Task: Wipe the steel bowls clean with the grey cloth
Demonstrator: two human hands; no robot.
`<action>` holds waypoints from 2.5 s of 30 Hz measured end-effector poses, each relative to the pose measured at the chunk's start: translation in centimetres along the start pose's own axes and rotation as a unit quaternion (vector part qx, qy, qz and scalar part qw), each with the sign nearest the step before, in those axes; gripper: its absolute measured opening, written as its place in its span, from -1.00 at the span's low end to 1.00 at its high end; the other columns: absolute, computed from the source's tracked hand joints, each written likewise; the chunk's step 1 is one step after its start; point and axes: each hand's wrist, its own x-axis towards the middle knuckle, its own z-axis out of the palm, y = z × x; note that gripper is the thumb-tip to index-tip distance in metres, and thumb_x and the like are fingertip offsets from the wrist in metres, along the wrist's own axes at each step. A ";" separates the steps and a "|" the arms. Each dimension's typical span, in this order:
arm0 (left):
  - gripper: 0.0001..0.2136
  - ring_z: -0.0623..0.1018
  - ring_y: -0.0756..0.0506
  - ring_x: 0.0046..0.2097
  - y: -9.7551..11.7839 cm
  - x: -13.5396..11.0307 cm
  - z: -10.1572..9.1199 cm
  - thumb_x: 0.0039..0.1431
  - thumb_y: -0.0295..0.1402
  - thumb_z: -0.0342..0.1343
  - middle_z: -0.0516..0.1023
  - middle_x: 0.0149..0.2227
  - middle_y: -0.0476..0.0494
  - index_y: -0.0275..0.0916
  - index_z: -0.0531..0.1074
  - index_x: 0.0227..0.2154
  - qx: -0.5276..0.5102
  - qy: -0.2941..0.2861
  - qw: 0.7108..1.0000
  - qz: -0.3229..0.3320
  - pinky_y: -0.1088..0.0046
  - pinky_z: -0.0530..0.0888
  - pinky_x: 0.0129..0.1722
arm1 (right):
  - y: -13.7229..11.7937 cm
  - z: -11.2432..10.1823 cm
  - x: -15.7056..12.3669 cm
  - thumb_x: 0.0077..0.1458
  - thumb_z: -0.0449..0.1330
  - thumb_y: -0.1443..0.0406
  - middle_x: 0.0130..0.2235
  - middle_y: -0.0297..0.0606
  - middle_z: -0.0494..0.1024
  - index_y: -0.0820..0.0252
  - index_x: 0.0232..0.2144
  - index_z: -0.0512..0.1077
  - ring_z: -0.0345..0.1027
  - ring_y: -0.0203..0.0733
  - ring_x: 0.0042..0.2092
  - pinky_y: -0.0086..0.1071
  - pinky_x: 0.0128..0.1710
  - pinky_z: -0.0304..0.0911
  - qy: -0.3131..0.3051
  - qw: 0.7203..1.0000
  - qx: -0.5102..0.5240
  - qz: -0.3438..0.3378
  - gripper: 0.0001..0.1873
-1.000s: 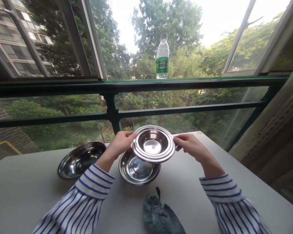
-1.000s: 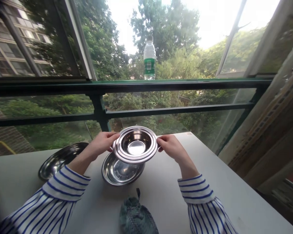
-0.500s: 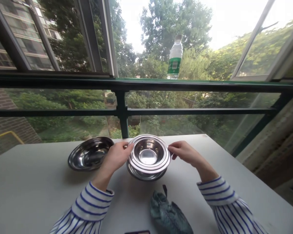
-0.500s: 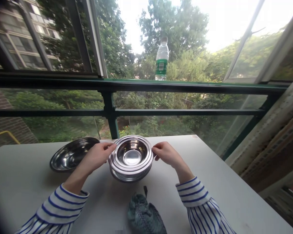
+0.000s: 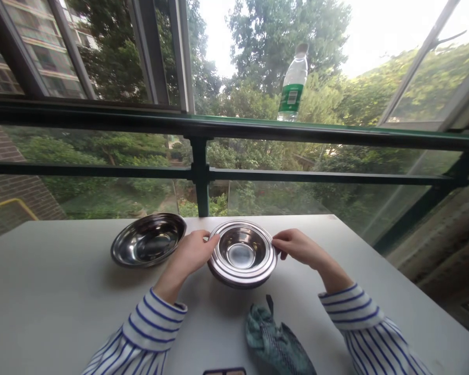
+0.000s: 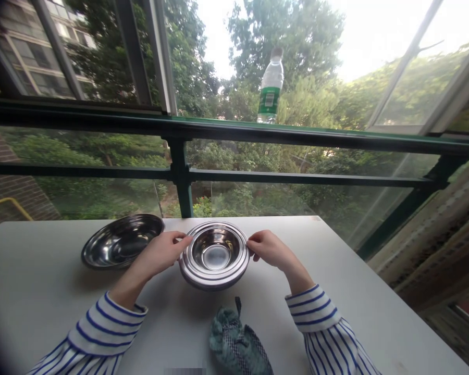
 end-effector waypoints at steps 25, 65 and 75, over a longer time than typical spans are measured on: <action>-0.60 0.46 -0.11 -0.46 0.0 -0.5 0.2 0.11 -0.10 -0.16 0.52 -0.54 -0.19 -0.25 0.44 -0.58 0.062 -0.018 0.998 0.021 0.45 0.22 -0.47 | 0.7 0.5 0.5 0.00 0.04 0.29 -0.61 -0.28 0.45 0.28 -0.60 0.43 0.29 -0.34 -0.54 -0.53 -0.55 0.13 -0.004 0.998 -0.064 0.009 -0.74; -0.62 0.48 -0.16 -0.34 -0.6 -0.1 0.5 0.09 -0.08 -0.16 0.52 -0.43 -0.27 -0.26 0.39 -0.56 0.071 -0.029 0.996 0.044 0.41 0.24 -0.41 | 0.4 0.5 0.5 -0.01 0.04 0.30 -0.48 -0.21 0.48 0.28 -0.41 0.49 0.33 -0.27 -0.45 -0.54 -0.63 0.08 0.028 0.994 -0.101 0.034 -0.76; -0.67 0.47 -0.08 -0.50 -1.8 0.1 0.4 0.07 -0.20 -0.19 0.47 -0.53 -0.18 -0.30 0.35 -0.59 -0.071 -0.156 0.985 -0.006 0.49 0.31 -0.59 | 0.4 0.8 0.5 -0.01 0.01 0.32 -0.52 -0.22 0.46 0.27 -0.61 0.37 0.34 -0.29 -0.47 -0.56 -0.64 0.19 -0.006 0.997 -0.060 0.044 -0.77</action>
